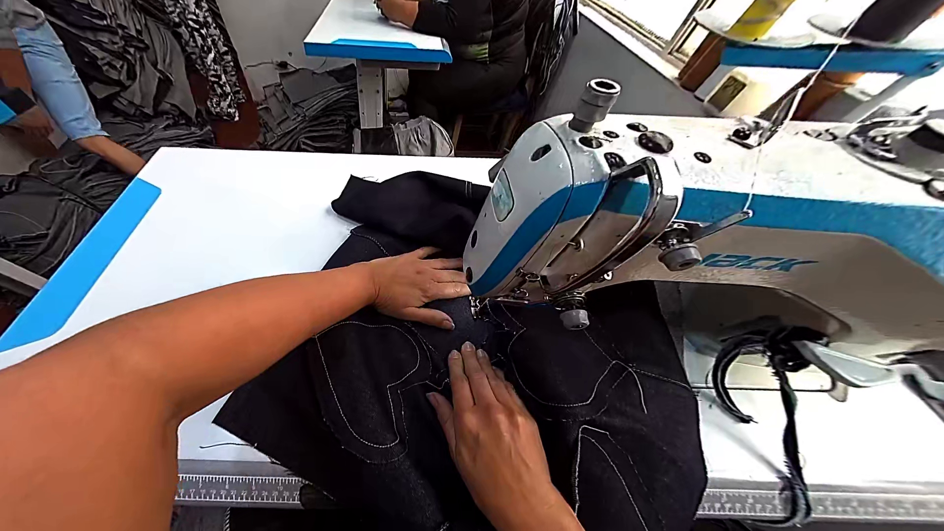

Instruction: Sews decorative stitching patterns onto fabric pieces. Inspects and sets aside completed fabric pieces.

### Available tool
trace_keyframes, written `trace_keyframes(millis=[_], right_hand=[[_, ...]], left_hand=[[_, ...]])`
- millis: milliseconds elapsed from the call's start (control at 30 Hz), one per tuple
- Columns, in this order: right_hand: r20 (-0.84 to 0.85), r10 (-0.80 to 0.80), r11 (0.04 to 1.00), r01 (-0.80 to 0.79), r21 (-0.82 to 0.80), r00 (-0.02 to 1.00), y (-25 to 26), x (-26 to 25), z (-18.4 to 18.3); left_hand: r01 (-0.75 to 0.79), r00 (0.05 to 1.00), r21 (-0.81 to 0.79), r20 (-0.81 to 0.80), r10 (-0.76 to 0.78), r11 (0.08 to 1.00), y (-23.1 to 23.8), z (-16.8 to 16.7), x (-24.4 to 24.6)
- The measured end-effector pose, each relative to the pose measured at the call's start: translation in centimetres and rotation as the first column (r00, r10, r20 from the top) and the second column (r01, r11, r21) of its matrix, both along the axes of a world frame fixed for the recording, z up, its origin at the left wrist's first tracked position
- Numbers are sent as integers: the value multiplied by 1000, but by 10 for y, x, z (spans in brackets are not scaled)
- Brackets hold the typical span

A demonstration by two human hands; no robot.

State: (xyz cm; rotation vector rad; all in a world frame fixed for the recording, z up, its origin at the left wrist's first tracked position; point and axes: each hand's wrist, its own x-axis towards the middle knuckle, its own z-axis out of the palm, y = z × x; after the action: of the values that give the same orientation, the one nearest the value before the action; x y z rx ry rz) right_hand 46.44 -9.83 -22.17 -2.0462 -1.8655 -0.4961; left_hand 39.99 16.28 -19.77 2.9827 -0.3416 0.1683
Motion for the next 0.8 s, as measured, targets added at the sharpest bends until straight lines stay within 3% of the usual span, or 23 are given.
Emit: trace_keyframes(millis=[800], right_hand=[[-31,81,997,-81,3,996,-1,15,-1]], left_hand=[[-91,995,-18,-36,90,996,-7,3,-3]])
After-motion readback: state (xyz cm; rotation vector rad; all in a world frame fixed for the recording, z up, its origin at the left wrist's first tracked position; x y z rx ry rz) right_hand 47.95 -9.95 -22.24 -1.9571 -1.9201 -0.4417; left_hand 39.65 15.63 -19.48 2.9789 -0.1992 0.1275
